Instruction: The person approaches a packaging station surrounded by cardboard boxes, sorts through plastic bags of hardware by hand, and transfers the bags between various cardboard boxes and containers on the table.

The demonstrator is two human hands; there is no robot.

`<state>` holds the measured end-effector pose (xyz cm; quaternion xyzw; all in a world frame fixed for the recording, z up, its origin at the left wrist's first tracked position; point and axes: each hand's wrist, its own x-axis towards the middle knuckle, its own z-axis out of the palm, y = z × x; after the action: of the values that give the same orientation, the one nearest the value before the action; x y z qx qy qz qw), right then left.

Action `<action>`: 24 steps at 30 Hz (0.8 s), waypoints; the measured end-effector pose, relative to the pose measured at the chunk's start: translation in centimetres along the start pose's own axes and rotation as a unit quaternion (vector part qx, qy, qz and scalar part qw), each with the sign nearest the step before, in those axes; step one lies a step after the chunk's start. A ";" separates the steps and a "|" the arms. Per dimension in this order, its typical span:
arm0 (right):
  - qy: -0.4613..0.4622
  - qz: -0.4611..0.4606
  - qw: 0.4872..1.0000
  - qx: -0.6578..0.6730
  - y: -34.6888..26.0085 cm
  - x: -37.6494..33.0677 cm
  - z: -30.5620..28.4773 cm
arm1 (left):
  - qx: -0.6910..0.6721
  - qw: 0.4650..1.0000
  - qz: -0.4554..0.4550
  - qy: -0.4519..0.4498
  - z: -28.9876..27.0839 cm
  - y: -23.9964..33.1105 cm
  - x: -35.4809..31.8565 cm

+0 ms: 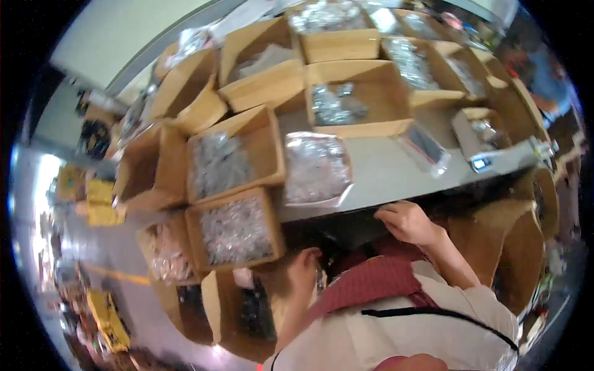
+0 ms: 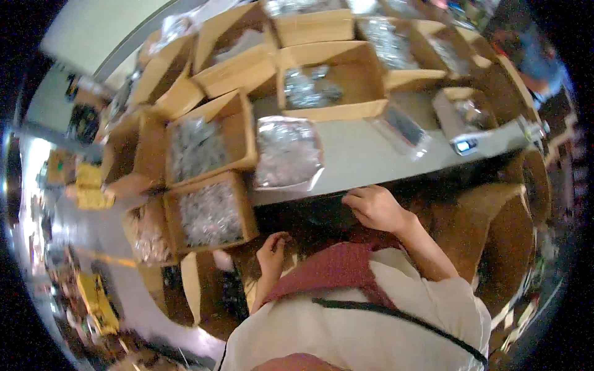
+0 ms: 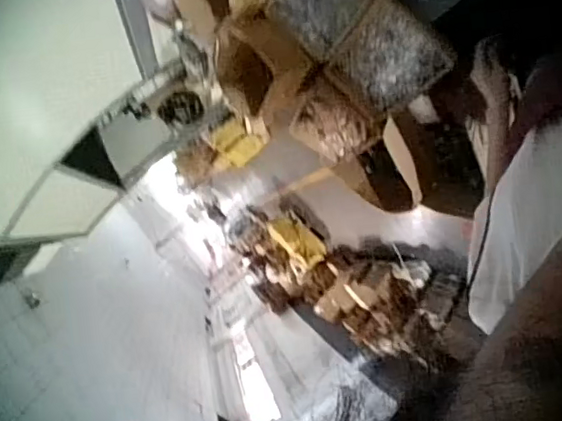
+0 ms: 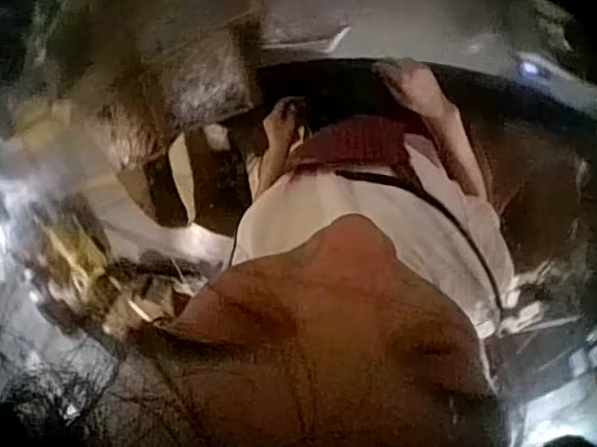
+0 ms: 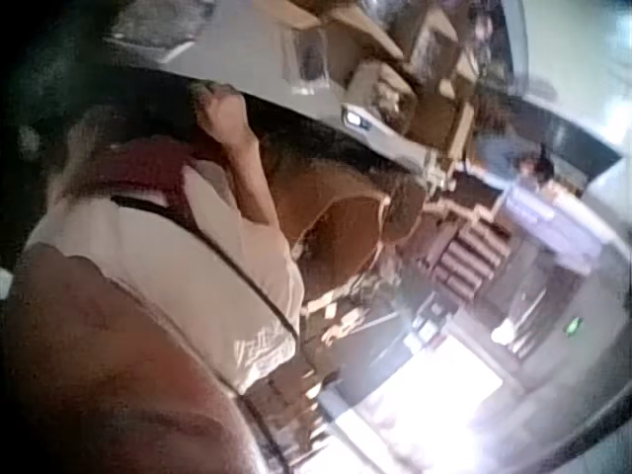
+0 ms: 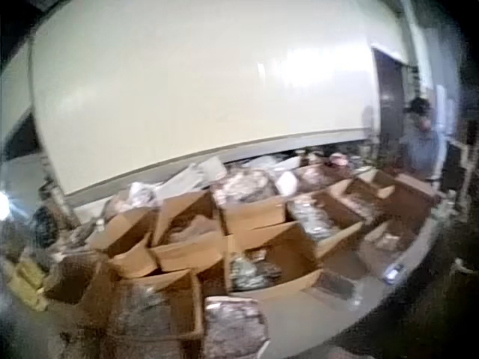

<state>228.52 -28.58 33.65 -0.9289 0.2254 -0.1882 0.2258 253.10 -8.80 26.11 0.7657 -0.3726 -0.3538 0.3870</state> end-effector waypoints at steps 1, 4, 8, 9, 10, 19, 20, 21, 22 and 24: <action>0.011 0.011 1.000 -0.011 0.5 -0.4 -0.2 | -0.039 0.999 0.019 0.007 0.6 0.7 0.6; 0.020 0.028 0.999 -0.002 2.3 -2.0 -0.7 | -0.006 0.997 0.065 -0.035 2.9 4.4 2.0; 0.026 0.007 0.999 0.027 6.0 -4.9 -2.7 | -0.008 0.993 0.108 -0.057 8.4 7.8 3.7; 0.020 0.011 0.999 0.034 7.1 -5.8 -3.9 | -0.007 0.992 0.109 -0.068 10.1 8.8 3.9; 0.014 0.017 0.999 0.043 8.4 -7.0 -5.3 | 0.019 0.991 0.110 -0.074 12.0 9.4 4.5; 0.187 0.257 0.942 -0.108 22.4 -22.0 -21.5 | -0.016 0.990 0.058 -0.130 26.3 16.9 6.8; 0.228 0.259 0.930 -0.129 23.6 -23.1 -23.3 | -0.007 0.987 0.070 -0.145 27.0 17.8 7.1; 0.237 0.294 0.915 -0.141 24.3 -24.2 -25.1 | 0.002 0.984 0.080 -0.161 27.6 18.8 7.2; 0.247 0.310 0.903 -0.168 25.3 -25.3 -26.6 | -0.017 0.989 0.042 -0.142 28.2 20.1 6.9; 0.262 0.351 0.882 -0.171 26.1 -26.5 -29.2 | -0.044 0.989 0.040 -0.137 29.3 21.6 7.2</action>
<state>184.69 -45.79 38.01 -0.7299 0.6163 -0.2919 0.0471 225.79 -33.66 29.56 0.6769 -0.4367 -0.4552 0.3794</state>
